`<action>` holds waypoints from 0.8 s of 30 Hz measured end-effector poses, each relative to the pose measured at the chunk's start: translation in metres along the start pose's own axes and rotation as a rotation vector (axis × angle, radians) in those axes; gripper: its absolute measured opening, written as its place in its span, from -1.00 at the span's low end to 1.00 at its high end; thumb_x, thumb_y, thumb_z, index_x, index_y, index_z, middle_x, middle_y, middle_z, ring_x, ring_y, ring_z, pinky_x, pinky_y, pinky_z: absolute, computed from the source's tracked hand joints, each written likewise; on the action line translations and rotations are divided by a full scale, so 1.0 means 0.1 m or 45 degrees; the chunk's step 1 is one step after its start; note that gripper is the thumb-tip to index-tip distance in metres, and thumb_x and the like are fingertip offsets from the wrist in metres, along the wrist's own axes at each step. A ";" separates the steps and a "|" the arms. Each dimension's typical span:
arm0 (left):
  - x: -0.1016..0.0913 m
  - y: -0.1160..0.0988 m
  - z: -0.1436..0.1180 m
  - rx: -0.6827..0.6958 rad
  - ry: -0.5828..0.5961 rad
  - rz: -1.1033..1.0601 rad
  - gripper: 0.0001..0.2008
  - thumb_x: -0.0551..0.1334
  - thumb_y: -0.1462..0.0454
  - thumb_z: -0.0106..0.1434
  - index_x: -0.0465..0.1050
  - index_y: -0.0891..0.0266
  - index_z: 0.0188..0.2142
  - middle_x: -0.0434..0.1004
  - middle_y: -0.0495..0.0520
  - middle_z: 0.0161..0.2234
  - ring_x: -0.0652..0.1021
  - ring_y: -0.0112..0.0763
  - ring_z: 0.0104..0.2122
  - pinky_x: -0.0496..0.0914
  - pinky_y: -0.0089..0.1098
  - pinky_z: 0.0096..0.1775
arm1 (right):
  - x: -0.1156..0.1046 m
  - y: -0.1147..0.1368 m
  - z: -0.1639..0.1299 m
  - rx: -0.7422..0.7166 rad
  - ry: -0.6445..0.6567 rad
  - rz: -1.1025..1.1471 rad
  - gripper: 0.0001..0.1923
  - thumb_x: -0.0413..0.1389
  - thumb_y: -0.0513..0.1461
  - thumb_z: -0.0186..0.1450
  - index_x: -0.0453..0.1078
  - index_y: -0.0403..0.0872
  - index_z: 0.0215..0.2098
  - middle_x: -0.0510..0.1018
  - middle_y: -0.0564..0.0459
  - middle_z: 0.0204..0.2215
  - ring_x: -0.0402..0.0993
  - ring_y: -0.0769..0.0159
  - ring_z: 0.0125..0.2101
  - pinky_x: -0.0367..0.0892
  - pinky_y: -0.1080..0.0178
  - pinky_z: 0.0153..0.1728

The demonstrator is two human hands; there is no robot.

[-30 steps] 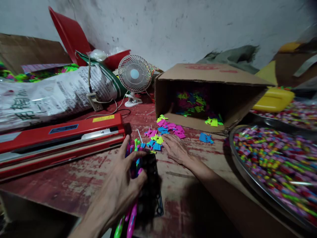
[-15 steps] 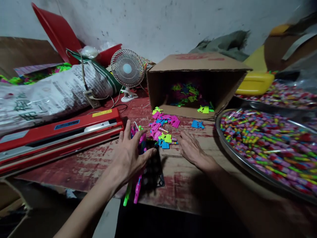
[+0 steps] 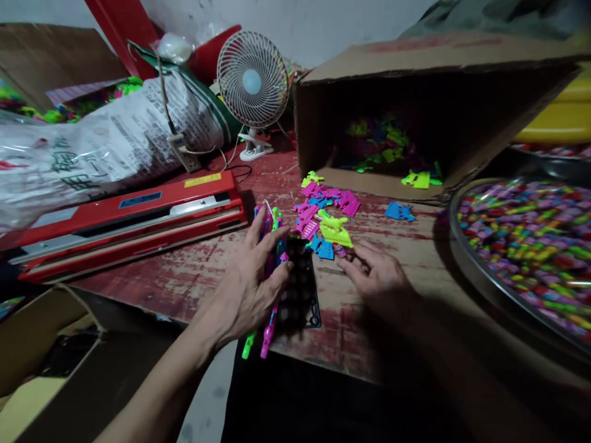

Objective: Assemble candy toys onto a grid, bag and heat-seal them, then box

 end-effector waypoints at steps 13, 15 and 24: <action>0.00 -0.01 0.01 0.037 -0.014 0.047 -0.52 0.07 0.18 0.25 0.30 0.26 0.14 -0.28 0.24 0.39 0.06 0.03 0.32 0.10 0.06 0.24 | 0.60 0.47 -0.23 0.225 0.143 0.103 -0.86 0.02 -0.29 0.15 0.42 -0.07 -0.37 0.50 0.01 -0.52 0.38 0.28 -0.50 0.33 0.25 -0.43; 0.00 0.00 0.01 0.049 -0.021 0.031 -0.51 0.07 0.19 0.24 0.30 0.27 0.14 -0.28 0.26 0.39 0.03 0.03 0.33 0.10 0.07 0.23 | 0.60 0.48 -0.26 0.259 0.169 0.134 -0.87 0.04 -0.28 0.12 0.40 -0.08 -0.36 0.49 0.04 -0.52 0.36 0.31 -0.52 0.29 0.27 -0.44; 0.04 0.03 0.01 0.025 -0.044 -0.001 -0.48 0.10 0.21 0.23 0.26 0.28 0.18 -0.32 0.28 0.39 -0.06 -0.06 0.35 0.05 -0.01 0.26 | 0.66 0.45 -0.46 0.004 0.008 0.105 -0.95 0.05 -0.27 0.10 0.33 -0.06 -0.51 0.49 -0.02 -0.50 0.38 0.22 -0.38 0.26 0.20 -0.25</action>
Point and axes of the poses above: each hand's wrist, its own z-axis towards the middle knuckle, its own x-axis out of the palm, y = z × x, the point moved 3 cm from there along z, towards the middle knuckle
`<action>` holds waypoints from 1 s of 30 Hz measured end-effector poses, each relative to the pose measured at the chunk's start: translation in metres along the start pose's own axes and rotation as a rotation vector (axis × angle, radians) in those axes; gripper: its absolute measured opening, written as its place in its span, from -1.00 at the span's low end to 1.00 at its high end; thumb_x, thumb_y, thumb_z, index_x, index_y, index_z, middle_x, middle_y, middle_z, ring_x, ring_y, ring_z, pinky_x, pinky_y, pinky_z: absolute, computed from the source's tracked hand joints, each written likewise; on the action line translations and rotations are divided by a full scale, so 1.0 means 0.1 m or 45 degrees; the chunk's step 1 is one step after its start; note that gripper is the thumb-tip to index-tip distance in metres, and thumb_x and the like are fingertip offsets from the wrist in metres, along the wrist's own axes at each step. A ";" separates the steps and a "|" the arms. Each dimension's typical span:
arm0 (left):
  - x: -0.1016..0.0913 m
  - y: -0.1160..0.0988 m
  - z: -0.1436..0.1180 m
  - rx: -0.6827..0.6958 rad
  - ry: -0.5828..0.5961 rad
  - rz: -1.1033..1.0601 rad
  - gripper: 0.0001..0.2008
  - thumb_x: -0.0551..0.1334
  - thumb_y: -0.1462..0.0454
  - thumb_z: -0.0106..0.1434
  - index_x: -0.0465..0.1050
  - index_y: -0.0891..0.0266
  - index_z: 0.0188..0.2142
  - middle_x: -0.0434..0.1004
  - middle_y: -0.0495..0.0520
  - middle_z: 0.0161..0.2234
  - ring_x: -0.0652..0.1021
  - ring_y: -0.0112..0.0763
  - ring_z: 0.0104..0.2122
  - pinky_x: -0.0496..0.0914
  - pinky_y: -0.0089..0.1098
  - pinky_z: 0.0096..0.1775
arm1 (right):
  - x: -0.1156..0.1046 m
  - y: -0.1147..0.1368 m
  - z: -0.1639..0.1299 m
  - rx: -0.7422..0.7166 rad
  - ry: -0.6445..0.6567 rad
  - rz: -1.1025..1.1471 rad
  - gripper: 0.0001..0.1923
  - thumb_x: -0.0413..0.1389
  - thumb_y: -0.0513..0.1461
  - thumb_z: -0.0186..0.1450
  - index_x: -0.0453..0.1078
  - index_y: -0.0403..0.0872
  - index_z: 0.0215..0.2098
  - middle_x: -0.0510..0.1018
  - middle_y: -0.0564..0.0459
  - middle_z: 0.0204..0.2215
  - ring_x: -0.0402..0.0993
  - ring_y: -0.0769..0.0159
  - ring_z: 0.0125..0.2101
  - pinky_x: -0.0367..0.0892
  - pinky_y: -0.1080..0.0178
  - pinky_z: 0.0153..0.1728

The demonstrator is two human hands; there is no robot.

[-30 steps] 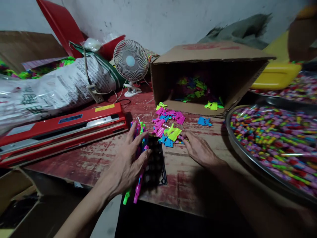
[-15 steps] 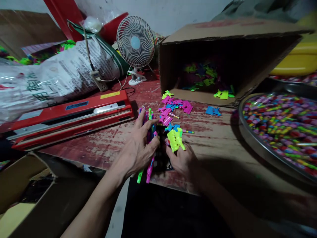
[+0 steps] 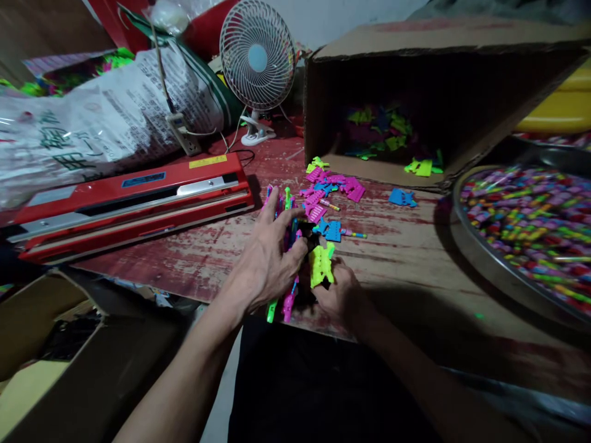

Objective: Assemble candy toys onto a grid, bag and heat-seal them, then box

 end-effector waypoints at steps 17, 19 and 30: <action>-0.05 -0.03 -0.01 -0.035 0.060 0.048 -0.41 0.15 0.05 0.17 0.28 0.13 0.18 -0.31 0.13 0.40 -0.05 -0.06 0.35 0.05 0.01 0.26 | -0.26 -0.02 0.17 -0.123 -0.016 -0.205 -0.78 -0.06 -0.30 0.36 0.39 -0.08 -0.11 0.51 0.00 -0.23 0.38 0.27 -0.20 0.18 0.24 -0.12; -0.05 -0.04 0.00 -0.039 0.066 0.044 -0.41 0.16 0.06 0.16 0.28 0.15 0.17 -0.32 0.14 0.40 -0.09 -0.07 0.36 0.03 0.02 0.26 | -0.44 -0.22 0.35 -0.089 -0.056 -0.488 -0.71 -0.09 -0.28 0.38 0.37 -0.11 -0.02 0.48 -0.10 -0.17 0.36 0.17 -0.16 0.17 0.17 -0.11; -0.03 -0.02 -0.01 -0.026 0.080 -0.014 -0.42 0.20 0.10 0.16 0.26 0.17 0.17 -0.35 0.14 0.40 -0.07 -0.06 0.35 0.05 -0.01 0.26 | -0.63 -0.31 0.14 0.135 -0.007 -0.379 -0.84 0.05 -0.17 0.29 0.42 -0.08 -0.31 0.48 -0.02 -0.44 0.41 0.22 -0.41 0.27 0.24 -0.37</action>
Point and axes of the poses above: each hand's wrist, its own z-axis towards the middle knuckle, its own x-axis out of the palm, y = z × x, the point moved 3 cm from there along z, towards the middle knuckle
